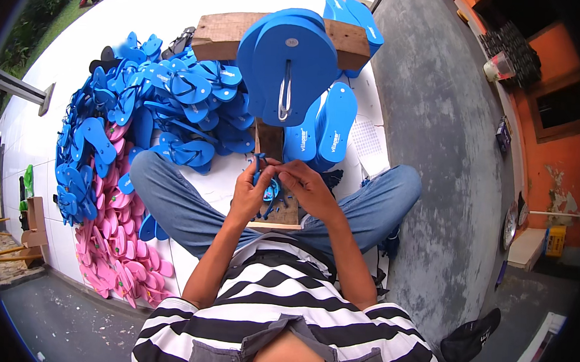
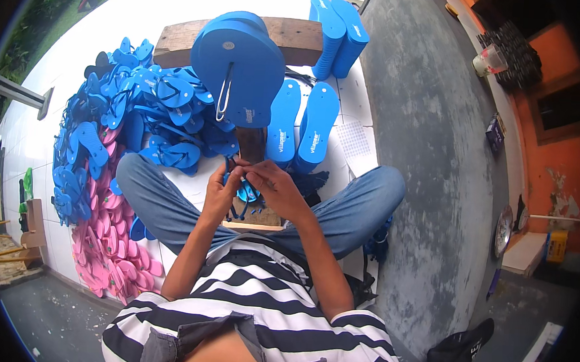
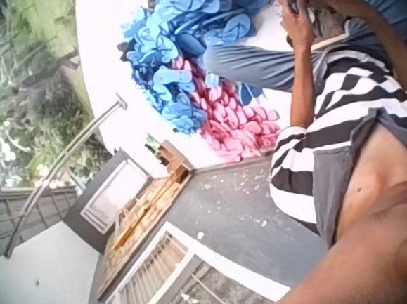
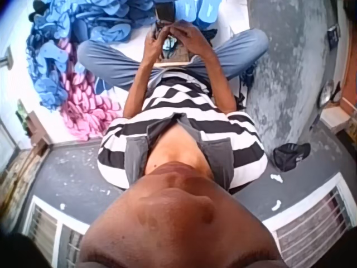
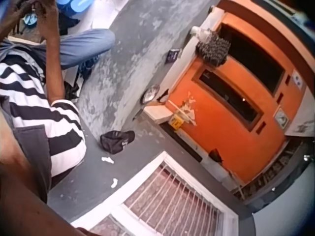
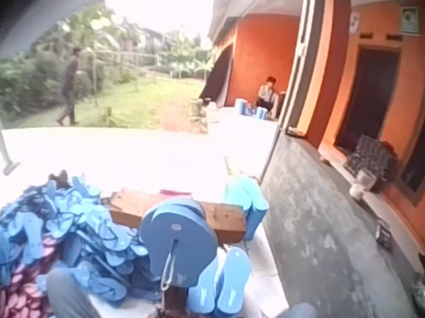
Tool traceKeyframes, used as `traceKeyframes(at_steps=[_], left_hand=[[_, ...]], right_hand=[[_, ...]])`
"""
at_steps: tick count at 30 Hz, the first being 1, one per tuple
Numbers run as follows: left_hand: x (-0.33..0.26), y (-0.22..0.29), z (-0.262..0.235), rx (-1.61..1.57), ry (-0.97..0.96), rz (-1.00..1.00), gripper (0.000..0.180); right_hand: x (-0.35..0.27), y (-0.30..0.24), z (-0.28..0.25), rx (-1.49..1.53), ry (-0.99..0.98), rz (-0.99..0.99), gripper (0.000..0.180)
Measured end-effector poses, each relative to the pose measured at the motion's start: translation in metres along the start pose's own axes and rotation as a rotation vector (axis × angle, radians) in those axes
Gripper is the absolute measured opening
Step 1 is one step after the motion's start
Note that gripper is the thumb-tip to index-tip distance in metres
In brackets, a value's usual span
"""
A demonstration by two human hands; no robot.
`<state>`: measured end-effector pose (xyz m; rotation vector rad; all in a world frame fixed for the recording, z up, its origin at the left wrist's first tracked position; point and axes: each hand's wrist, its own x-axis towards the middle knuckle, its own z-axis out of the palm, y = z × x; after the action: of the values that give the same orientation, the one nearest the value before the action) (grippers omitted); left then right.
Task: The person attaches straps to blue sandal soles using a metal tool mounted on a wooden block.
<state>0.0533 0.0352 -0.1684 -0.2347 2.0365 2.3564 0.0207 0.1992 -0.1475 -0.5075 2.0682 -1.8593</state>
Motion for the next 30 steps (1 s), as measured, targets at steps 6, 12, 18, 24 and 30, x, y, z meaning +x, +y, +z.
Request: traceKeyframes(at_steps=[6, 12, 18, 24, 30], left_hand=[[0.001, 0.015, -0.048, -0.155, 0.232, -0.082, 0.026], [-0.002, 0.026, -0.051, -0.147, 0.209, -0.076, 0.025], [-0.002, 0.018, -0.041, -0.161, 0.175, -0.119, 0.026], [-0.005, 0.012, -0.049, -0.139, 0.192, -0.114, 0.028], [-0.005, 0.005, -0.05, -0.05, 0.163, -0.12, 0.026]], right_hand=[[-0.009, 0.107, 0.032, -0.715, -0.075, 0.163, 0.04], [-0.022, 0.175, 0.07, -1.107, -0.419, 0.306, 0.069], [-0.02, 0.205, 0.079, -1.147, -0.382, 0.267, 0.076], [-0.012, 0.101, 0.056, -0.752, -0.274, 0.276, 0.063], [-0.008, -0.067, -0.001, 0.848, -0.068, 0.276, 0.051]])
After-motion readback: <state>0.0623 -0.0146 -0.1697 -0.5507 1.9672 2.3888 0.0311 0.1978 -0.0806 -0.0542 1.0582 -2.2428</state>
